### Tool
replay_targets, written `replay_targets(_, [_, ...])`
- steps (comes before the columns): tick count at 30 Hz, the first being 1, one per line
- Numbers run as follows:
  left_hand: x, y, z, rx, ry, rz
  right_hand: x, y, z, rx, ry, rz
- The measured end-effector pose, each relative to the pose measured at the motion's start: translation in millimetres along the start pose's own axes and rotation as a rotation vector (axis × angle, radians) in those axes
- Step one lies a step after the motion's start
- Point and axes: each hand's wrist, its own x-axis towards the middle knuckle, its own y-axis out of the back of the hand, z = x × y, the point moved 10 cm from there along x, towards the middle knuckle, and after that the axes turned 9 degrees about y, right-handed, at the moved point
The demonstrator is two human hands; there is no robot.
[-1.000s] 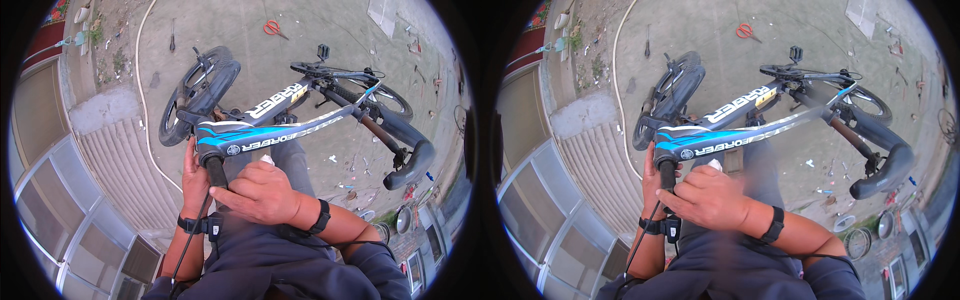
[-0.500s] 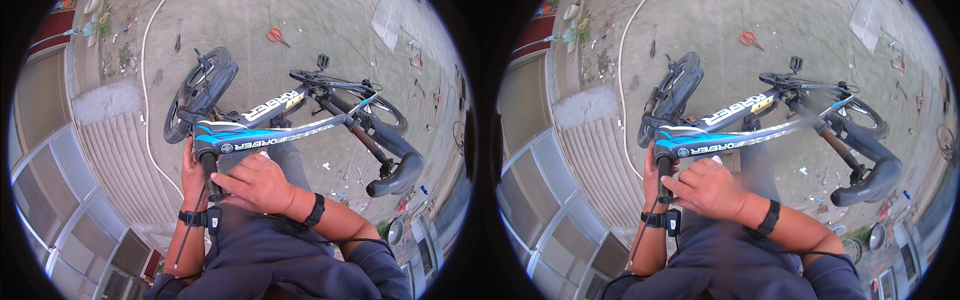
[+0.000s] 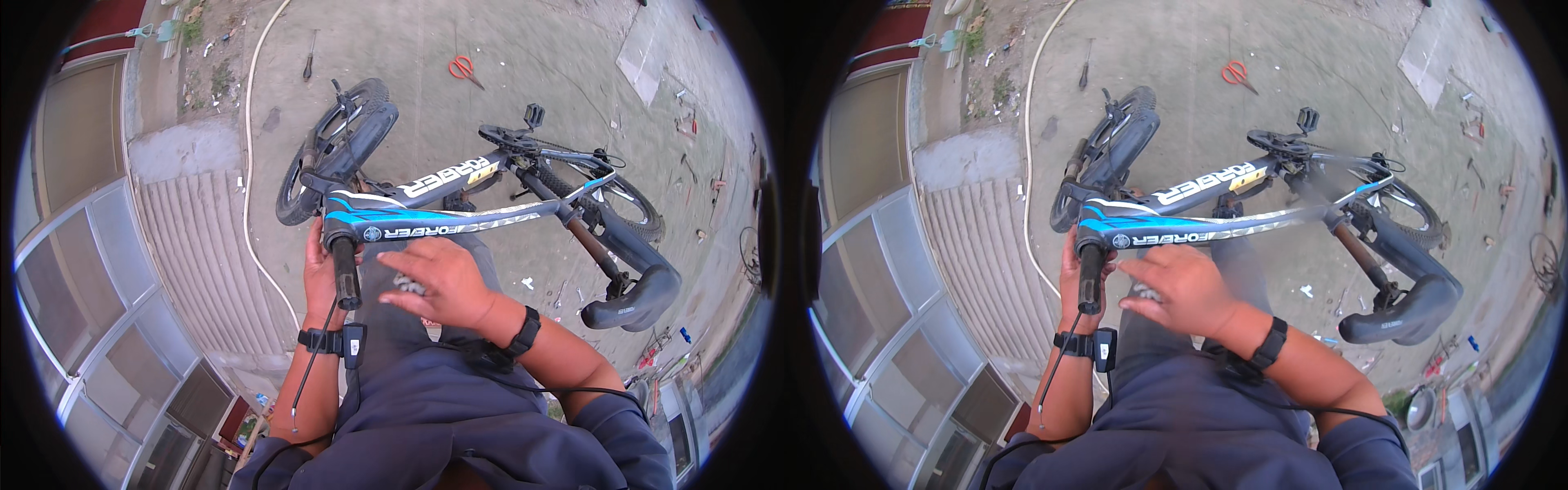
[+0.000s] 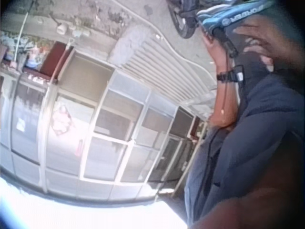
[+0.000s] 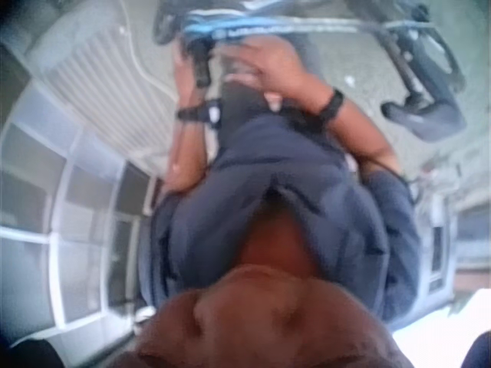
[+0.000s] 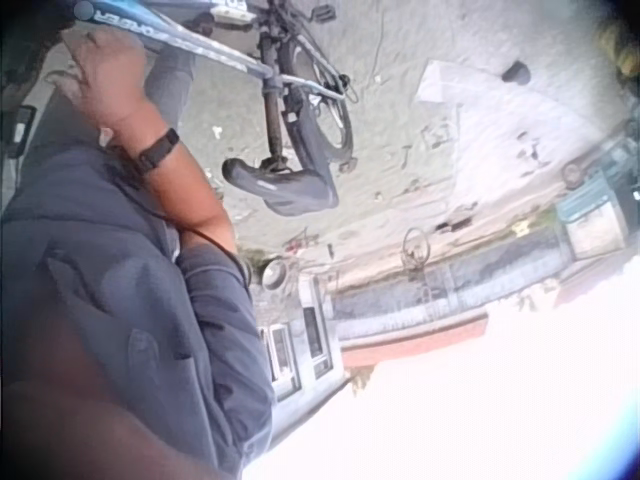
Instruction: The person assembles a bicycle by installing small parts into the handlebar stem, wiping the stem with a cloth, and attaching a spring and handlebar grip. The person retrieves parts from a white basin and places them onto the bicycle frame.
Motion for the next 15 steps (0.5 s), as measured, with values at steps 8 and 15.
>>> replay_targets(8, [-4,-7,-6,-0.057,0.023,0.017,-49,-4,65,0.955,-0.672,0.259])
replay_targets(15, [-10,-3,-15,-0.119,0.027,-0.006,-66,1,72,1.274,-0.837,0.33])
